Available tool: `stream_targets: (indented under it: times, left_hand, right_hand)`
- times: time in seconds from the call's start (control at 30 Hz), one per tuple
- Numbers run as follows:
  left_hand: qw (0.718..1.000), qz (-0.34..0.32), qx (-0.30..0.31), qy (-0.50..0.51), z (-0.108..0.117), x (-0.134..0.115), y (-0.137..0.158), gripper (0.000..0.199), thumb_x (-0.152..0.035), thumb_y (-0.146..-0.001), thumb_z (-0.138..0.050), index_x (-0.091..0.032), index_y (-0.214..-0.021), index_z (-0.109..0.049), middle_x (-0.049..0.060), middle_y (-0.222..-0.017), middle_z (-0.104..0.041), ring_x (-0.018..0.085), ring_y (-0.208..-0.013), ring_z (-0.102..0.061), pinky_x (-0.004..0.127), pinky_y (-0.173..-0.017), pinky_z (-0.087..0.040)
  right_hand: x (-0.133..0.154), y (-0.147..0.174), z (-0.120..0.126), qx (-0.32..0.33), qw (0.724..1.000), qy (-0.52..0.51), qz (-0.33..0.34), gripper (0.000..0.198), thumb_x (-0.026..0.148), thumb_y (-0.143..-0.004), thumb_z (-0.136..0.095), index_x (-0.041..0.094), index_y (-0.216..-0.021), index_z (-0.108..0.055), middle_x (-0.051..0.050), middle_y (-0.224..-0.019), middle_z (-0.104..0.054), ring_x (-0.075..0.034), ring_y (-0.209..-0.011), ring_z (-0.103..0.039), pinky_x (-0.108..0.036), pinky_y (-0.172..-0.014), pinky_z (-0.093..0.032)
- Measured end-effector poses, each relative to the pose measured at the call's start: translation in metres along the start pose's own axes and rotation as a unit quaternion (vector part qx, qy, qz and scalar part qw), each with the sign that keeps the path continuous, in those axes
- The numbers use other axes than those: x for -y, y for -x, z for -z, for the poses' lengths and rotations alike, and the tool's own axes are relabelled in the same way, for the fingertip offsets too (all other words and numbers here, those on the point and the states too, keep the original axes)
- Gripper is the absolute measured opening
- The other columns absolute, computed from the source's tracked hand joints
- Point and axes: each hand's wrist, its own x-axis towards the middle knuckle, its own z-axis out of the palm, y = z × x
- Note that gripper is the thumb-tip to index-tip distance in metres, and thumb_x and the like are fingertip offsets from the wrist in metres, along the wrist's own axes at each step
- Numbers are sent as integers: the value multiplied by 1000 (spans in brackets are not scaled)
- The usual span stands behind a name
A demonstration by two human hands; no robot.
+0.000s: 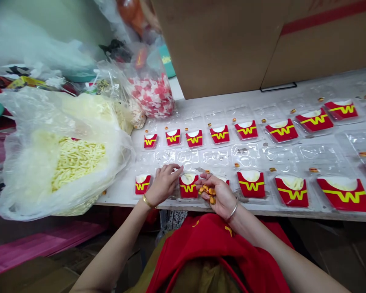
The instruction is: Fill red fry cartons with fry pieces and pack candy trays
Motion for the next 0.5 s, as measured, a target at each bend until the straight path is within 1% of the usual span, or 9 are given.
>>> stream_targets:
  times: [0.07, 0.13, 0.2, 0.27, 0.3, 0.37, 0.43, 0.5]
  left_hand:
    - [995, -25, -19, 92, 7, -16, 6, 42, -24, -89, -46, -25, -130, -46, 10, -119, -52, 23, -106, -46, 37, -86, -37]
    - [984, -64, -33, 161, 12, -33, 11, 36, -29, -89, -48, -28, -125, -52, 8, -116, -54, 21, -106, -47, 36, -88, -36]
    - [977, -86, -44, 192, 13, -45, 15, 28, -29, -89, -49, -28, -114, -60, 7, -110, -57, 21, -103, -49, 36, -89, -35]
    - [970, -88, -57, 220, 12, -48, 18, 24, -27, -90, -47, -26, -108, -63, 7, -104, -60, 20, -100, -51, 35, -88, -36]
    - [966, -81, -67, 238, 13, -44, 20, 23, -26, -90, -47, -25, -107, -63, 7, -102, -60, 19, -98, -52, 35, -87, -37]
    - [957, -41, -103, 269, 14, -27, 26, 23, -25, -90, -47, -23, -107, -62, 7, -101, -61, 18, -98, -53, 33, -87, -38]
    - [951, 26, -157, 266, 17, 1, 32, 21, -25, -90, -48, -21, -104, -62, 7, -100, -61, 18, -96, -54, 32, -85, -40]
    - [951, 94, -200, 217, 19, 34, 38, 19, -27, -90, -49, -20, -100, -63, 6, -95, -62, 17, -92, -55, 32, -83, -39]
  right_hand:
    - [-3, -2, -4, -3, 1000, 15, 2, 32, 2, -61, -50, 17, -88, -50, -4, -71, -59, -10, -55, -53, -11, -33, -30]
    - [-7, -4, -9, 5, 1000, 26, 3, 31, 2, -59, -50, 18, -86, -49, -1, -66, -56, -9, -49, -50, -12, -31, -29]
    - [-11, -6, -13, 10, 999, 35, -8, 29, 3, -60, -51, 19, -84, -49, 1, -62, -53, -6, -42, -43, -13, -30, -29]
    - [-15, -7, -17, 4, 999, 43, -27, 27, 4, -62, -51, 19, -84, -49, 2, -62, -53, -6, -39, -40, -13, -29, -29]
    - [-17, -7, -19, -1, 998, 45, -36, 26, 4, -64, -51, 19, -85, -49, 2, -62, -53, -6, -41, -43, -13, -30, -30]
    - [-20, -7, -21, -5, 998, 51, -48, 24, 4, -68, -52, 19, -87, -48, 0, -65, -56, -8, -47, -50, -12, -31, -30]
    - [-24, -7, -22, 7, 996, 58, -60, 19, 7, -74, -53, 19, -88, -47, -3, -68, -58, -9, -51, -53, -11, -31, -28]
    - [-28, -6, -23, 26, 995, 72, -64, 12, 15, -79, -55, 19, -87, -47, -3, -68, -58, -7, -48, -49, -10, -30, -25]
